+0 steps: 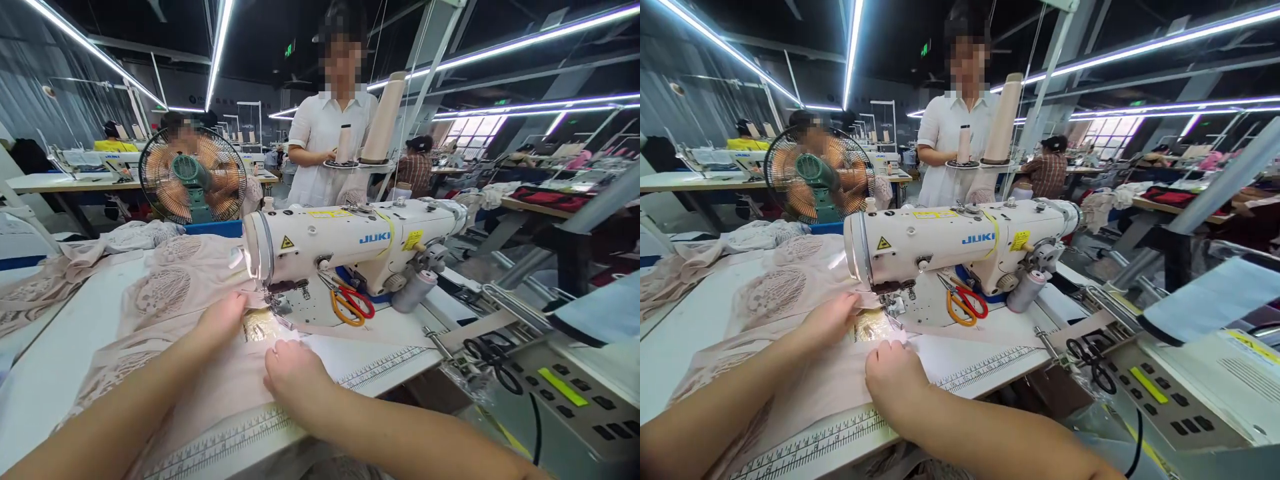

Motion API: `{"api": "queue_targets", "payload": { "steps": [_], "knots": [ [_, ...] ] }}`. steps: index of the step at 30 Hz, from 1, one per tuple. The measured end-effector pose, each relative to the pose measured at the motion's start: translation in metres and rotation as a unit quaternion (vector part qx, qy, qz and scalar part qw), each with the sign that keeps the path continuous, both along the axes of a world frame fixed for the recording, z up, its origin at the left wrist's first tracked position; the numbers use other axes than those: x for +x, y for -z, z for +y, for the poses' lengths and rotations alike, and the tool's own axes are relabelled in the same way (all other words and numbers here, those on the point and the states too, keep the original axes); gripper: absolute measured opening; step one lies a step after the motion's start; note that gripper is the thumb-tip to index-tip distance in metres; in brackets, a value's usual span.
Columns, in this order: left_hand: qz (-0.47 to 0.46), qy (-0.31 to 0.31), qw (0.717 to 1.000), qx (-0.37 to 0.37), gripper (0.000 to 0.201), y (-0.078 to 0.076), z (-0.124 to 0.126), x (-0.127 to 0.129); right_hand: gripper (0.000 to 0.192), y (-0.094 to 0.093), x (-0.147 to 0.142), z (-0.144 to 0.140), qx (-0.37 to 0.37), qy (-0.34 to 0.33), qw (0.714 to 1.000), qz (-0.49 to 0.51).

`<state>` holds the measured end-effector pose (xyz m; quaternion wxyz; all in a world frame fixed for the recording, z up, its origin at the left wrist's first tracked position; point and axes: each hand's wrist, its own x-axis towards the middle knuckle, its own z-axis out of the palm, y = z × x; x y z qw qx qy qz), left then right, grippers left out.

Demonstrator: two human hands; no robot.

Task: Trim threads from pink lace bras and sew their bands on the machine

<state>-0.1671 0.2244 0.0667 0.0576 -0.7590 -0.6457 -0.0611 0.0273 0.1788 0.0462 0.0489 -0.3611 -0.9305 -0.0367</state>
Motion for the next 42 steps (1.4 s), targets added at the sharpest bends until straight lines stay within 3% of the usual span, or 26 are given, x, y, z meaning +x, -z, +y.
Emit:
{"api": "queue_targets", "payload": {
  "steps": [3,7,10,13,16,18,21,23,26,28,33,42],
  "knots": [
    [-0.003,-0.048,0.999,-0.021,0.034,0.005,0.017,0.009,0.026,0.009,-0.002,-0.008,0.017,-0.015,0.999,0.026],
    [-0.022,-0.103,0.992,-0.075,0.048,0.003,0.041,0.0,0.04,0.016,-0.005,-0.006,0.02,-0.082,0.995,0.045],
    [-0.031,-0.126,0.986,-0.107,0.042,-0.002,0.056,-0.005,0.043,0.017,-0.006,0.003,0.005,-0.143,0.988,0.059],
    [-0.027,-0.13,0.986,-0.1,0.037,-0.014,0.05,-0.003,0.046,0.015,-0.004,0.016,-0.013,-0.186,0.98,0.069],
    [-0.013,-0.102,0.992,-0.069,0.035,-0.028,0.022,0.005,0.047,0.012,0.0,0.031,-0.027,-0.198,0.977,0.072],
    [-0.016,-0.032,0.996,-0.079,0.032,-0.029,-0.002,0.012,0.047,0.01,0.001,0.043,-0.04,-0.209,0.975,0.067],
    [-0.064,0.145,0.983,-0.09,0.034,-0.01,-0.03,0.017,0.041,0.01,0.002,0.054,-0.059,-0.217,0.973,0.058],
    [-0.085,0.207,0.973,-0.06,0.045,0.011,-0.039,0.015,0.04,0.009,0.006,0.056,-0.064,-0.219,0.972,0.063],
    [-0.063,0.193,0.979,-0.021,0.053,0.033,-0.04,0.008,0.045,0.007,0.02,0.048,-0.066,-0.226,0.969,0.078],
    [-0.049,0.195,0.98,-0.008,0.05,0.037,-0.036,0.006,0.048,0.006,0.033,0.04,-0.072,-0.221,0.97,0.077],
    [-0.025,0.207,0.978,0.006,0.044,0.025,-0.026,0.012,0.053,0.009,0.057,0.028,-0.082,-0.192,0.975,0.069],
    [-0.018,0.187,0.982,-0.012,0.037,0.018,-0.017,0.015,0.054,0.016,0.063,0.026,-0.09,-0.181,0.976,0.076]
  ]
}}
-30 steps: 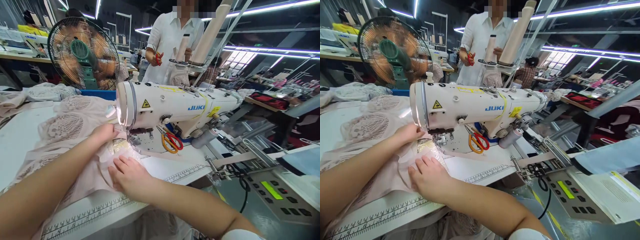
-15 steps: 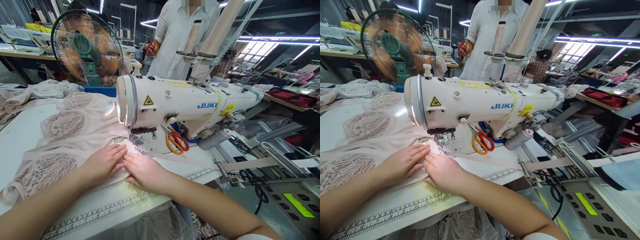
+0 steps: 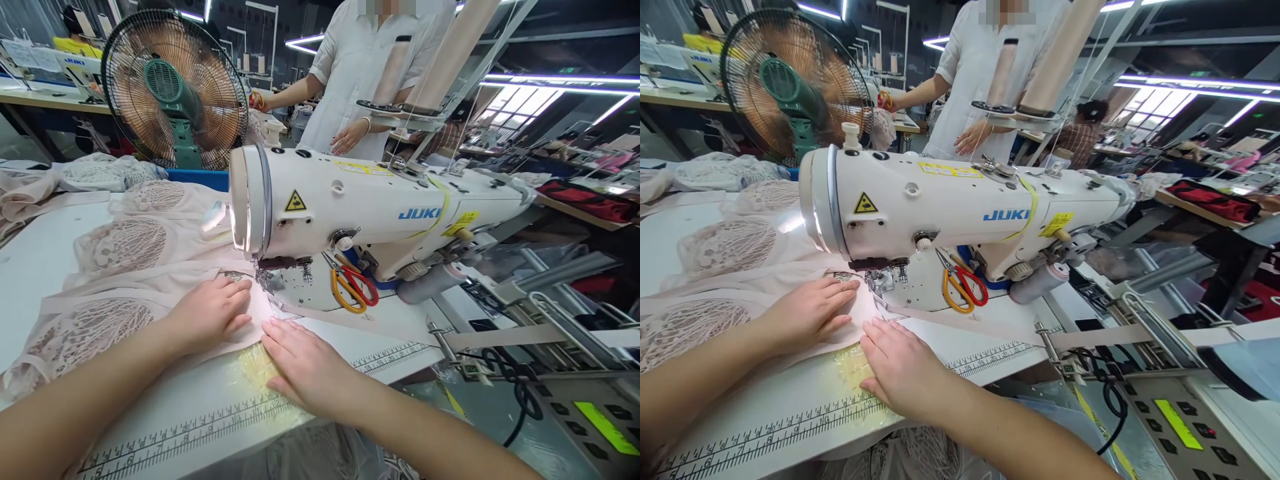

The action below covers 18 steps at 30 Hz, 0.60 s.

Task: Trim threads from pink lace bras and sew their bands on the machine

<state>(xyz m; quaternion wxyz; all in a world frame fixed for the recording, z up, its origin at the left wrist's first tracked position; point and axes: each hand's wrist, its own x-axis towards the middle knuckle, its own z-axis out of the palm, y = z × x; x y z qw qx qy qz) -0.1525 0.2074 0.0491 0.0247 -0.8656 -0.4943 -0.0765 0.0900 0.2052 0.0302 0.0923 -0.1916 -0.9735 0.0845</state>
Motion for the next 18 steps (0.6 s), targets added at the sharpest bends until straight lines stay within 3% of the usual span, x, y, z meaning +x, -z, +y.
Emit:
{"api": "queue_targets", "payload": {
  "steps": [18],
  "knots": [
    [0.032,-0.021,0.999,-0.008,0.041,0.0006,0.0044,0.0058,0.055,-0.0014,0.0013,0.0053,0.036,0.001,0.999,0.024]
  ]
}}
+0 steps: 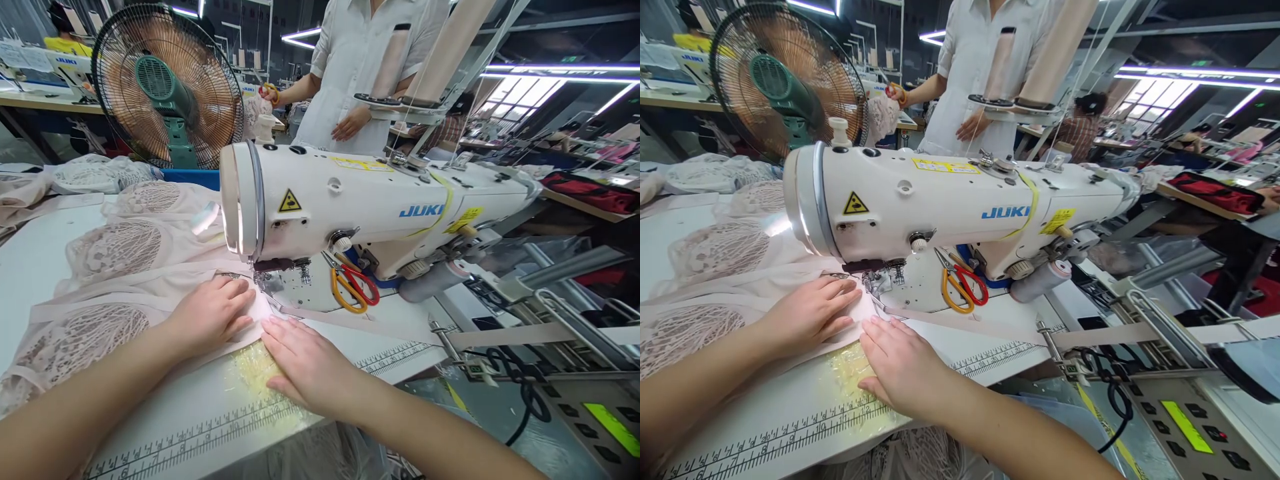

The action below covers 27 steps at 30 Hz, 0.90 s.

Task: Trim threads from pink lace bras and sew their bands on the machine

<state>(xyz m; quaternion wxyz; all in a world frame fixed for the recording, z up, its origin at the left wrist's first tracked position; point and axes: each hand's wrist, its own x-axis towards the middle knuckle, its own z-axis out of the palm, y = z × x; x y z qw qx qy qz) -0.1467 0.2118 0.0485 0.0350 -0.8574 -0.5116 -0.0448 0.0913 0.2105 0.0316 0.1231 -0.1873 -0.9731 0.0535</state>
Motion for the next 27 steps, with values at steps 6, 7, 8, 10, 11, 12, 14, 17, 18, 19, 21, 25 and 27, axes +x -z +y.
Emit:
{"api": "queue_targets", "payload": {
  "steps": [6,7,8,10,11,12,14,17,18,19,21,25,27],
  "knots": [
    [0.004,-0.006,1.0,0.002,0.04,-0.003,-0.003,0.004,0.055,0.001,0.003,-0.001,0.01,-0.009,1.0,0.006],
    [0.009,-0.01,1.0,-0.004,0.04,-0.004,-0.003,0.005,0.055,0.002,0.003,-0.001,0.011,-0.005,1.0,0.006],
    [0.014,-0.015,1.0,-0.01,0.041,-0.005,-0.003,0.006,0.055,0.003,0.003,0.0,0.012,-0.002,1.0,0.008],
    [0.021,-0.023,0.999,-0.02,0.043,-0.007,-0.003,0.009,0.056,0.005,0.002,0.002,0.016,0.0,1.0,0.013],
    [0.021,-0.028,0.999,-0.022,0.043,-0.008,-0.004,0.01,0.056,0.006,0.002,0.003,0.019,0.0,1.0,0.017],
    [0.02,-0.032,0.999,-0.022,0.043,-0.008,-0.004,0.011,0.055,0.006,0.002,0.003,0.023,-0.002,0.999,0.025],
    [0.017,-0.037,0.999,-0.019,0.043,-0.008,-0.004,0.012,0.053,0.007,0.002,0.003,0.031,-0.007,0.999,0.043],
    [0.017,-0.04,0.999,-0.018,0.044,-0.007,-0.005,0.012,0.05,0.008,0.001,0.003,0.033,-0.012,0.997,0.075],
    [0.017,-0.041,0.999,-0.019,0.043,-0.007,-0.005,0.012,0.048,0.008,0.001,0.003,0.032,-0.012,0.996,0.086],
    [0.018,-0.042,0.999,-0.02,0.043,-0.007,-0.004,0.012,0.047,0.008,0.001,0.004,0.032,-0.014,0.995,0.097],
    [0.021,-0.043,0.999,-0.022,0.043,-0.007,-0.004,0.012,0.041,0.007,0.001,0.005,0.03,-0.019,0.992,0.12],
    [0.021,-0.043,0.999,-0.017,0.043,-0.006,-0.003,0.012,0.026,0.0,0.003,0.008,0.016,-0.027,0.985,0.17],
    [0.02,-0.04,0.999,-0.011,0.043,-0.005,-0.002,0.011,0.021,-0.003,0.004,0.009,0.007,-0.029,0.981,0.193]
  ]
}}
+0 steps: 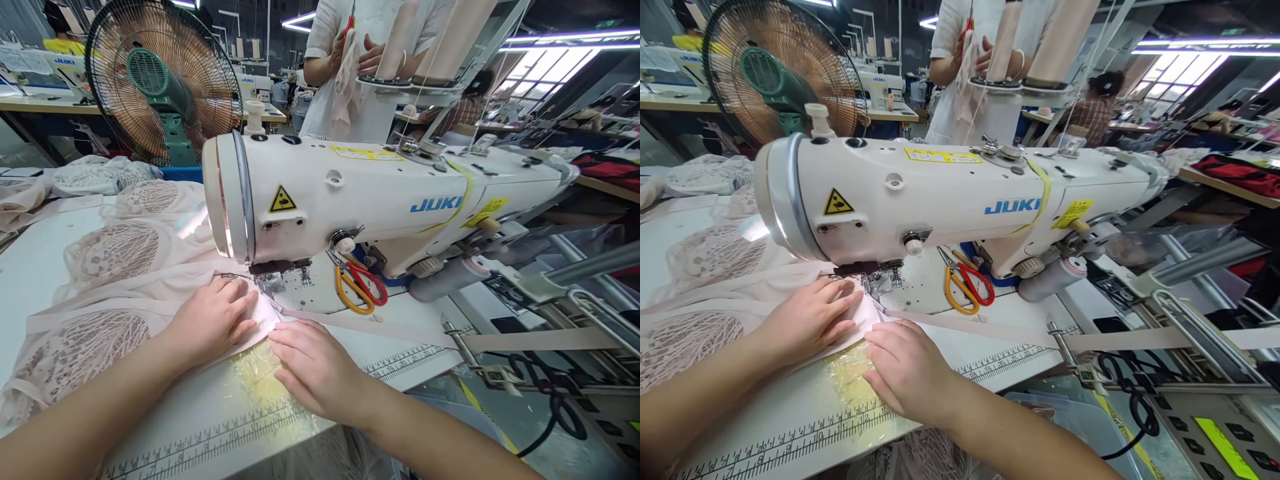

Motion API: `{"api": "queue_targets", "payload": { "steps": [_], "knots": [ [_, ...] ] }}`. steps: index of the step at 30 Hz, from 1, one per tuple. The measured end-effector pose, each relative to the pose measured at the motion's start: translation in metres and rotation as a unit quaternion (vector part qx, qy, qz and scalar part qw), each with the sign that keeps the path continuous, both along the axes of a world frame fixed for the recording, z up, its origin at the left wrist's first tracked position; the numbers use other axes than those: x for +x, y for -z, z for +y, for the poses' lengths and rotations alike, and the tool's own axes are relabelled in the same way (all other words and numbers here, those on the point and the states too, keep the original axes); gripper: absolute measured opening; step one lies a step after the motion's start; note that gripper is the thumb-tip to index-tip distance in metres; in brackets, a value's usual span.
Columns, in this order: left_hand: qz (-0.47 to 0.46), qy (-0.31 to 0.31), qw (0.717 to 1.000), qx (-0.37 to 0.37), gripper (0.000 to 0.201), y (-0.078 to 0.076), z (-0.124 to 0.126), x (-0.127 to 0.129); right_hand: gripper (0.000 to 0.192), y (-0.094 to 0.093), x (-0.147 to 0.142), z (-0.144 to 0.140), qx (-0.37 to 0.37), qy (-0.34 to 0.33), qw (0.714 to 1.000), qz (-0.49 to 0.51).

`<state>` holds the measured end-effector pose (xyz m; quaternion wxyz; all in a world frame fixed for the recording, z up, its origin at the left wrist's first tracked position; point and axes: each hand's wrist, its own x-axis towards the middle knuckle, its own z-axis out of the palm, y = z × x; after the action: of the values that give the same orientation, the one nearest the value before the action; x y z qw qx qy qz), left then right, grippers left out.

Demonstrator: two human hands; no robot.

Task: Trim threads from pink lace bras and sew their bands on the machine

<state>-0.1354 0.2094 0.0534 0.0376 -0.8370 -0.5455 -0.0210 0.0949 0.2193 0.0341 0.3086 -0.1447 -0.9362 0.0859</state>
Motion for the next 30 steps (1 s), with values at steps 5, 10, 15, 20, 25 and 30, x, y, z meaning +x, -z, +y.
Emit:
{"api": "queue_targets", "payload": {
  "steps": [5,10,15,20,25,30],
  "knots": [
    [-0.003,0.008,1.0,0.001,0.044,0.001,0.0,-0.001,0.015,0.0,0.0,0.001,-0.014,-0.008,1.0,0.025],
    [-0.002,0.005,1.0,-0.008,0.045,0.001,0.001,-0.002,0.017,0.004,0.0,0.003,-0.02,0.0,1.0,0.001],
    [-0.001,0.006,1.0,-0.008,0.045,0.001,0.002,-0.002,0.019,0.006,0.002,0.003,-0.03,-0.001,0.999,-0.023],
    [0.001,0.012,1.0,0.009,0.043,0.0,0.003,-0.003,0.021,0.006,0.002,0.003,-0.035,-0.001,0.999,-0.036],
    [0.015,0.022,0.999,0.033,0.044,0.0,0.008,-0.006,0.031,0.009,0.0,0.004,-0.035,0.005,0.997,-0.073],
    [0.025,0.029,0.998,0.048,0.042,-0.006,0.01,-0.007,0.037,0.012,-0.001,0.003,-0.029,0.015,0.995,-0.099]
  ]
}}
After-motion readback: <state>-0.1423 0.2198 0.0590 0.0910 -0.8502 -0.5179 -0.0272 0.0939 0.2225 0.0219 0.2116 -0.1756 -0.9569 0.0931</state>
